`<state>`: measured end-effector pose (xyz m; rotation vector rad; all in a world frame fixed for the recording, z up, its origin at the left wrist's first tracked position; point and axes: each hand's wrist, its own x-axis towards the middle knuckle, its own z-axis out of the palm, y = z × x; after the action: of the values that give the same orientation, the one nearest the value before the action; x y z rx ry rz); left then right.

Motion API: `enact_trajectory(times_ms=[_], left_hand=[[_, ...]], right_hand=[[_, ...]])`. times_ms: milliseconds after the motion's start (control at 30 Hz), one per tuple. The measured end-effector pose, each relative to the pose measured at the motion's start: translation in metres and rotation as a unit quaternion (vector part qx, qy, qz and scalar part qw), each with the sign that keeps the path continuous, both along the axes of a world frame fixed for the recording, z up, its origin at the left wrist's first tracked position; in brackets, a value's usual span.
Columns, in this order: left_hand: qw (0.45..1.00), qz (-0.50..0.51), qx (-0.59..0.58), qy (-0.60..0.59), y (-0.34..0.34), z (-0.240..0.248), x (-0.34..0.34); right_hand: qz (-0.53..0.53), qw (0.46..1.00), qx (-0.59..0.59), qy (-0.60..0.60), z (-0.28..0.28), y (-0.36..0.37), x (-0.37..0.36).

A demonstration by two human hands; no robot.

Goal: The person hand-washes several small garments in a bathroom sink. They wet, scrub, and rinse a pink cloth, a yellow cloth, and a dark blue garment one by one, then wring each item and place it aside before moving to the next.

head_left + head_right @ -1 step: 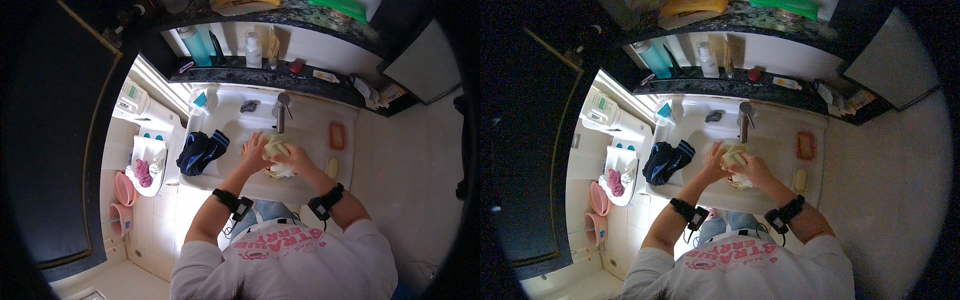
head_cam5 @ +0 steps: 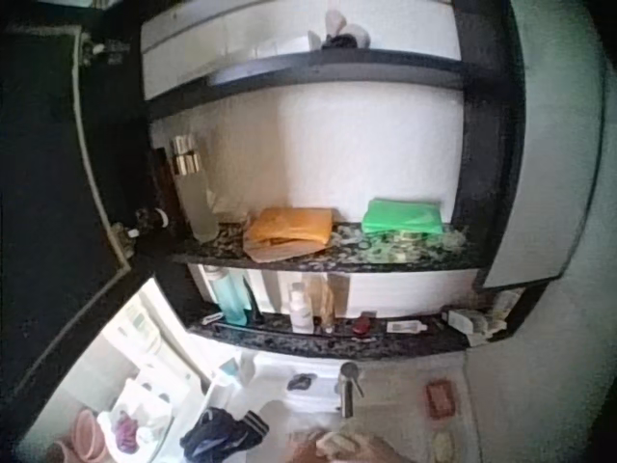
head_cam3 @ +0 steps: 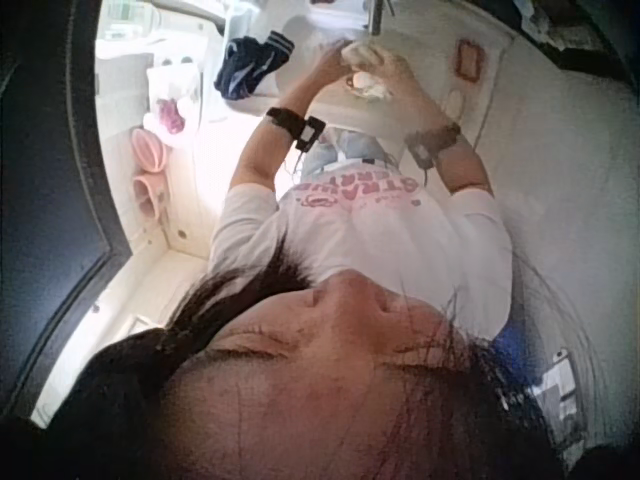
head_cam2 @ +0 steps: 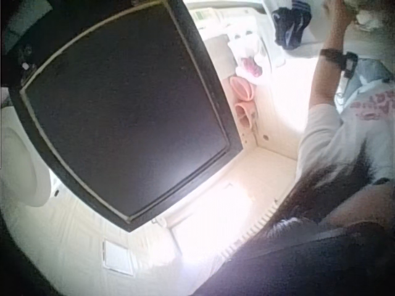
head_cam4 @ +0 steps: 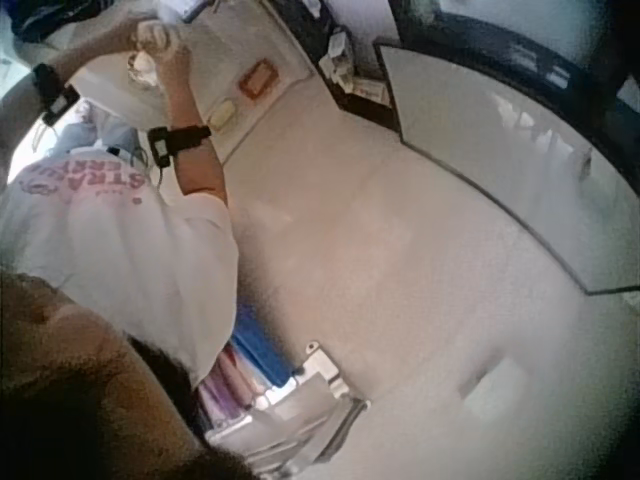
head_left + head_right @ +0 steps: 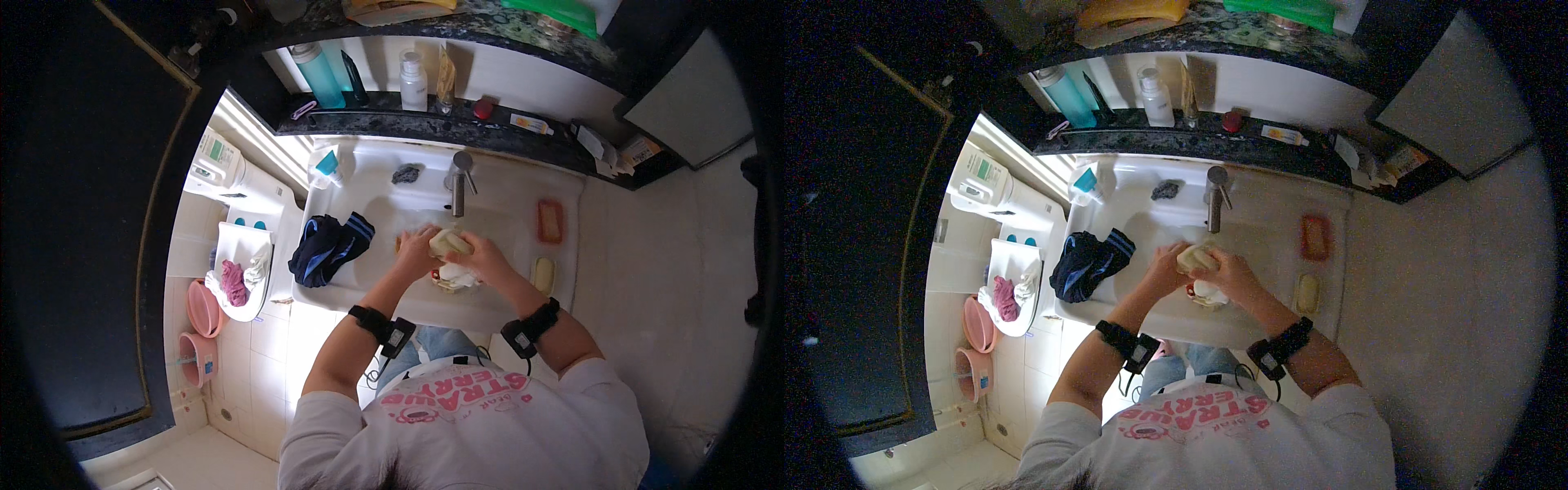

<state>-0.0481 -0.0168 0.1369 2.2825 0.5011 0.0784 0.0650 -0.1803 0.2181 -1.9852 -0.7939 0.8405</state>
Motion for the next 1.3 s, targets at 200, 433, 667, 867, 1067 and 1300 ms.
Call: enact_trajectory(times_ms=[200, 433, 667, 867, 1067, 1300], left_hand=[[0.907, 0.047, -0.409, -0.085, -0.001, 0.035, -0.024], [0.854, 0.168, -0.479, -0.112, 0.021, 0.048, -0.058], [0.937, 0.238, -0.256, -0.026, 0.065, -0.020, -0.091], [0.953, 0.094, 0.051, 0.285, 0.027, -0.014, -0.071], [0.975, -0.151, 0.024, 0.160, -0.007, -0.001, -0.026], [0.911, -0.014, -0.412, 0.006, 0.010, -0.011, -0.034]], right_hand=[[-0.087, 0.980, -0.068, -0.166, -0.113, -0.039, 0.013], [-0.006, 0.953, -0.104, 0.285, -0.144, -0.057, 0.020], [-0.197, 0.901, 0.088, 0.375, -0.071, -0.067, 0.021], [-0.068, 0.943, 0.068, 0.319, -0.050, -0.050, 0.013], [-0.016, 0.945, 0.114, 0.307, 0.007, -0.037, -0.008], [-0.011, 0.997, -0.059, 0.044, 0.010, -0.056, 0.033]])
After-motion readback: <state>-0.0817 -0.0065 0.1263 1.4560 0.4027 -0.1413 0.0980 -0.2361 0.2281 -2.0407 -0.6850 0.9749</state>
